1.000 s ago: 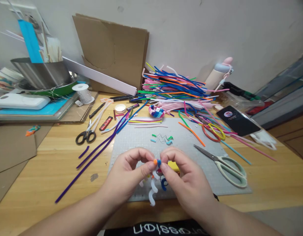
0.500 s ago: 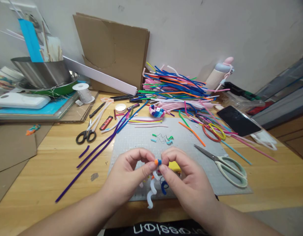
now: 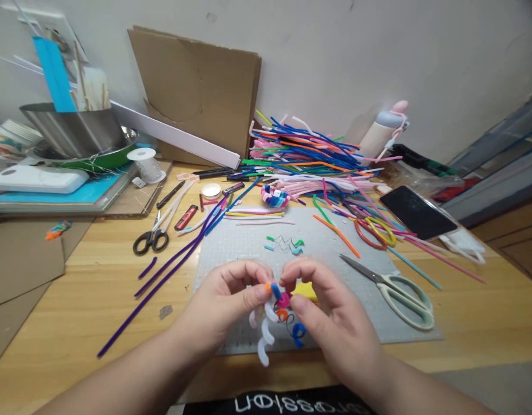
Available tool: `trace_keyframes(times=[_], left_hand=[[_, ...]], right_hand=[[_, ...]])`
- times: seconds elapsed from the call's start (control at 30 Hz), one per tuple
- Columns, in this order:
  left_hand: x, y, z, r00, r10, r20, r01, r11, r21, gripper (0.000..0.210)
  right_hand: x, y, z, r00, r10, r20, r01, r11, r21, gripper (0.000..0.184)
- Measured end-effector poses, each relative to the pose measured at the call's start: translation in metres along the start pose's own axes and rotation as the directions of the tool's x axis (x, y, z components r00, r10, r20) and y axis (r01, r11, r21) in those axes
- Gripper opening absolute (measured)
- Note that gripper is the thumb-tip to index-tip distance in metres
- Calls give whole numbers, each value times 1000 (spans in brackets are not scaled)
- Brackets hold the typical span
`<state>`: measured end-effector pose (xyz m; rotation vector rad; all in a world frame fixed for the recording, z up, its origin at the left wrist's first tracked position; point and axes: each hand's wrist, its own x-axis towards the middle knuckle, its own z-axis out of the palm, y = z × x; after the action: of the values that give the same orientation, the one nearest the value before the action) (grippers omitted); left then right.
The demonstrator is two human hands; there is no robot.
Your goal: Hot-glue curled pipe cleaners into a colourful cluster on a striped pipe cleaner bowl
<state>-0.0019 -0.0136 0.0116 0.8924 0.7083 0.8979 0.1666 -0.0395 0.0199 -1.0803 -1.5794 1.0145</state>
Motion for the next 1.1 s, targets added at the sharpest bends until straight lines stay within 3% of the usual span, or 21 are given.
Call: trace_keyframes(times=[0.13,0.27,0.37,0.5,0.6,0.77,0.9,1.1], left_hand=[[1,0,-1,999,27,41,-25,999,-44,15],[2,-2,-3,998,44,40,-45,999,30,14],[2,-2,-4,990,139,-8,-136,978,156,12],[-1,-2,-3,948,314,-53,-281,904,324,8],[-4,-4,-2,926,376,-44,-337,871,358,1],[-6,-8,-2,892,448,-58,-398,839,371,17],[-8,-8,-3,885,462,-61,-403,824,398,15],[-8,-5,-1,902,426,-69,-356,825,439,10]], right_hand=[[2,-3,-2,995,48,92,-46,999,-24,6],[1,-3,0,995,69,67,-66,997,-44,3],[-1,-2,1,998,-54,26,56,994,-92,6],[0,-1,1,973,-232,-12,223,947,-230,17],[1,-2,1,953,-300,-33,272,900,-341,20],[1,-4,2,939,-345,-13,307,852,-424,22],[0,-5,3,953,-303,1,288,904,-316,18],[0,-5,5,994,-91,-60,82,988,-131,8]])
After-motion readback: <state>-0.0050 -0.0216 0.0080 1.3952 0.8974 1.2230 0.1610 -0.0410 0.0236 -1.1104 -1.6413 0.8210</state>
